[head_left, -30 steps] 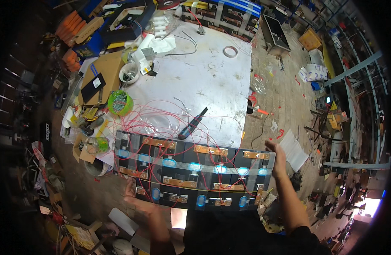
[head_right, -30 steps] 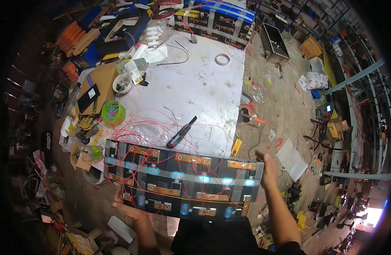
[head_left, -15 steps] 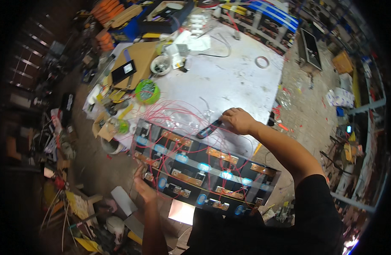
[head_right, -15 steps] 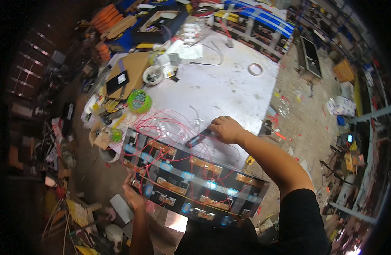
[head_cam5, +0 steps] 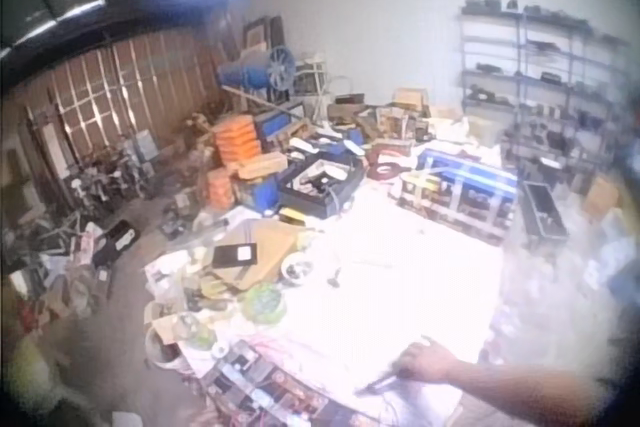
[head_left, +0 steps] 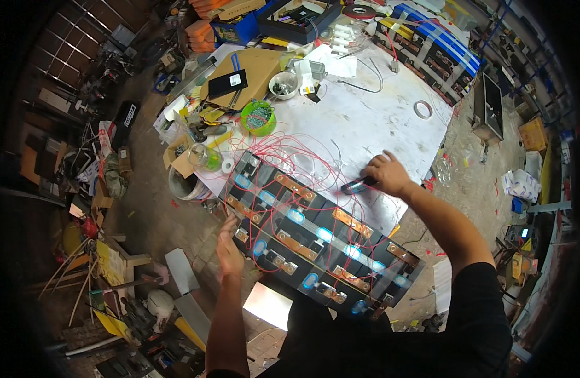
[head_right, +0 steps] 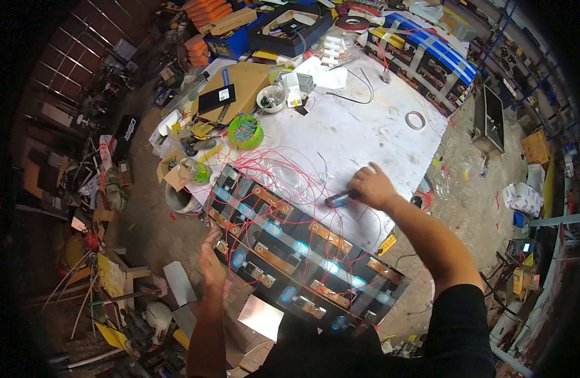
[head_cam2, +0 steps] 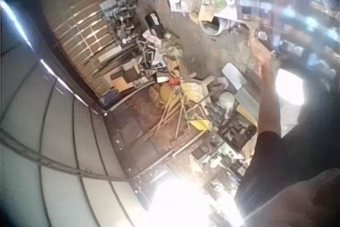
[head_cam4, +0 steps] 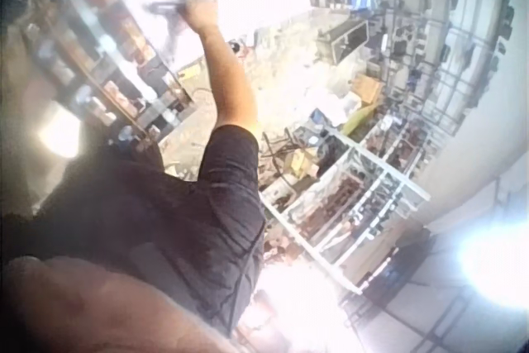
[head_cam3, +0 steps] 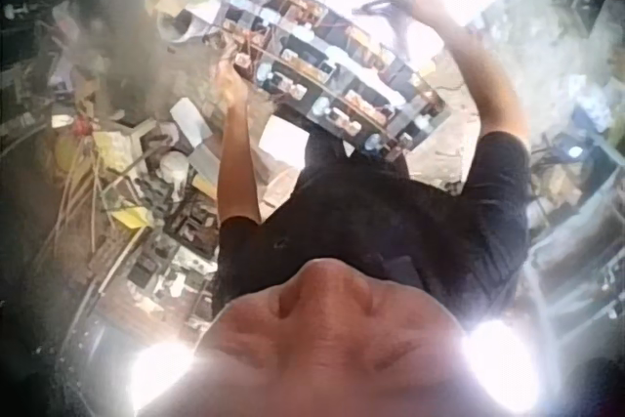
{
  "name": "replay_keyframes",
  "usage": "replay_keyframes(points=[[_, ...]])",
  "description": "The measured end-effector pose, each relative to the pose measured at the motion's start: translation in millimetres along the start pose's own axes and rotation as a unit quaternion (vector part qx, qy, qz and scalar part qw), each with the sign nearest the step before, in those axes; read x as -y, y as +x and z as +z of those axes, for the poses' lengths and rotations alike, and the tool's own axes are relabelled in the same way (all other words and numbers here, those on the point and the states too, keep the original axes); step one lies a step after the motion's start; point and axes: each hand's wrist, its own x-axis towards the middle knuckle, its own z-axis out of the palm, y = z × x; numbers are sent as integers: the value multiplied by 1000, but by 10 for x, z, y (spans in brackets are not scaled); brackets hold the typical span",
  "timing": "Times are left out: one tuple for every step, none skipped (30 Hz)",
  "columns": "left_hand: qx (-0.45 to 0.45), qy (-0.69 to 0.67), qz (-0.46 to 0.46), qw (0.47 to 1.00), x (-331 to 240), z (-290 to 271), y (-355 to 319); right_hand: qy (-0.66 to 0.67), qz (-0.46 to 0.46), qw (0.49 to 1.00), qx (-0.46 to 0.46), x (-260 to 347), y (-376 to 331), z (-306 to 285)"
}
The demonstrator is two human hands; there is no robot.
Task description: The person assembles a battery pack by arranging rectangular battery cells on a workbench, connecting them with red wires, and securing the connections with white tape. The person flips the pack to inspect the wiring and continues taping the terminals.
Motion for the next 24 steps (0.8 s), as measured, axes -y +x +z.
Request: replay_keyframes(points=[[0,-10,2,1000,-2,16,5,-17,14,1000,0,-147,-103,-87],[4,-4,3,1000,-5,19,2,-34,28,999,1,-292,-208,-179],[9,2,5,1000,-3,14,13,-58,55,997,4,-419,-307,-279],[13,10,7,1000,-1,-5,19,-79,80,994,7,-533,-392,-363],[10,6,3,1000,3,-20,23,-88,96,991,-2,-644,-456,-443],[10,0,-1,1000,18,-14,30,-99,139,985,4,-711,-490,-545],[13,-6,-4,1000,31,7,45,-123,190,974,-14,-795,-483,-604],[15,-15,7,1000,44,24,61,-147,241,959,-32,-863,-478,-649],[12,-19,15,1000,65,-11,33,-150,268,947,-95,-751,-401,-742],[14,-26,25,999,79,-19,35,-154,299,928,-157,-612,-338,-862],[5,-45,25,999,95,-20,44,-111,321,929,-150,-608,-277,-930],[9,-38,20,999,129,-23,57,-100,309,925,-198,-469,-279,-1024],[14,-34,17,999,158,-27,86,-9,312,931,-192,-393,-290,-1098],[17,-27,13,999,167,-31,94,83,310,928,-187,-313,-308,-1152],[20,-38,13,999,120,-10,108,134,286,933,-171,-186,-424,-1173],[18,-22,11,1000,99,-28,97,186,255,936,-155,19,-519,-1203],[18,-6,10,1000,77,-46,91,230,267,926,-136,247,-653,-1236],[21,6,11,1000,36,-40,107,281,252,911,-164,355,-896,-1115],[29,32,13,999,-1,-71,103,316,273,895,-155,522,-1121,-1105],[39,44,17,998,1,-99,106,351,293,877,-146,690,-1337,-1097],[50,55,23,997,7,-129,119,369,308,862,-159,840,-1594,-1066],[61,65,33,995,-2,-128,160,386,322,846,-175,955,-1852,-1022],[66,55,44,995,-12,-120,172,395,336,833,-191,1085,-2103,-995],[68,52,39,996,-2,-145,179,395,356,825,-192,1234,-2329,-984]])
